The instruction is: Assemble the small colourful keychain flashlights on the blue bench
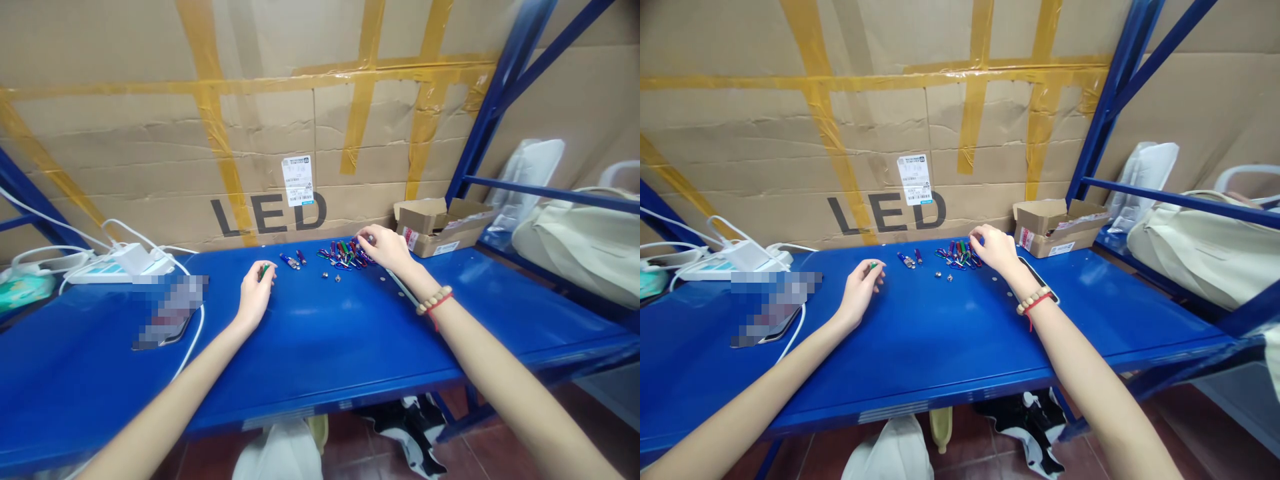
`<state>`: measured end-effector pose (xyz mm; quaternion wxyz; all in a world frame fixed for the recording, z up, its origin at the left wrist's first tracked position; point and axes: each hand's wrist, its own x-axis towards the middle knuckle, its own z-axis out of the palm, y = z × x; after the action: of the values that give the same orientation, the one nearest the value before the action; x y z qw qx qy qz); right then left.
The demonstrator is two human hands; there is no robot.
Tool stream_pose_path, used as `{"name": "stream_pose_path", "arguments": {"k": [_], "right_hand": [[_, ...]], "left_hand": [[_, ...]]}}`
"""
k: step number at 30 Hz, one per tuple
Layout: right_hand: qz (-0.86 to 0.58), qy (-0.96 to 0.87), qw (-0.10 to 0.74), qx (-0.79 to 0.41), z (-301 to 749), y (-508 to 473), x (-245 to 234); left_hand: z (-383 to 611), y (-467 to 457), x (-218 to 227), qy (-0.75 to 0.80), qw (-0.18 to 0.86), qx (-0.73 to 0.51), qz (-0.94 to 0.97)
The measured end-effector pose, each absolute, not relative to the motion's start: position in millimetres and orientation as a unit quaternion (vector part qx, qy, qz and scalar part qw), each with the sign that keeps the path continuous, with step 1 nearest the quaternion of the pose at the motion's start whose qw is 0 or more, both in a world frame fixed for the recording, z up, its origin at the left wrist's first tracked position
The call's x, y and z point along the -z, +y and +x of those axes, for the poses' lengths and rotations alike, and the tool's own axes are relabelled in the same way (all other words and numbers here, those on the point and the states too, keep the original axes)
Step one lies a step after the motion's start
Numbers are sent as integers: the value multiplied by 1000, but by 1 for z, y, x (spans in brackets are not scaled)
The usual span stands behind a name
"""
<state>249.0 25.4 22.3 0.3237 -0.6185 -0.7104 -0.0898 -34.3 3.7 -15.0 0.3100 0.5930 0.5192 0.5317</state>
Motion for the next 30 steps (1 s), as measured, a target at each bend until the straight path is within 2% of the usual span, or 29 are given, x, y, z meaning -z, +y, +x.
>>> {"name": "stream_pose_path", "arguments": {"k": [7,9,14,17,21,27,30], "right_hand": [[-615,-640,448,106,263,27,-26],[-583,-692,421,65,259,27,-22],[-438,-862,244,-73,232,25,-3],[-404,-878,223,-127,223,26,3],[-398,-864,259,-167,221,28,4],[-407,-824,366,-145,208,26,6],[-419,-773,434,-194,194,19,5]], "left_hand": [[-32,2,15,501,319,-530,605],[-31,2,15,495,314,-525,618],[-32,0,14,489,299,-512,640],[-32,-1,13,490,295,-509,643],[-28,-3,12,499,289,-496,649],[-23,-7,10,486,258,-466,693],[-23,-8,10,460,279,-459,707]]}}
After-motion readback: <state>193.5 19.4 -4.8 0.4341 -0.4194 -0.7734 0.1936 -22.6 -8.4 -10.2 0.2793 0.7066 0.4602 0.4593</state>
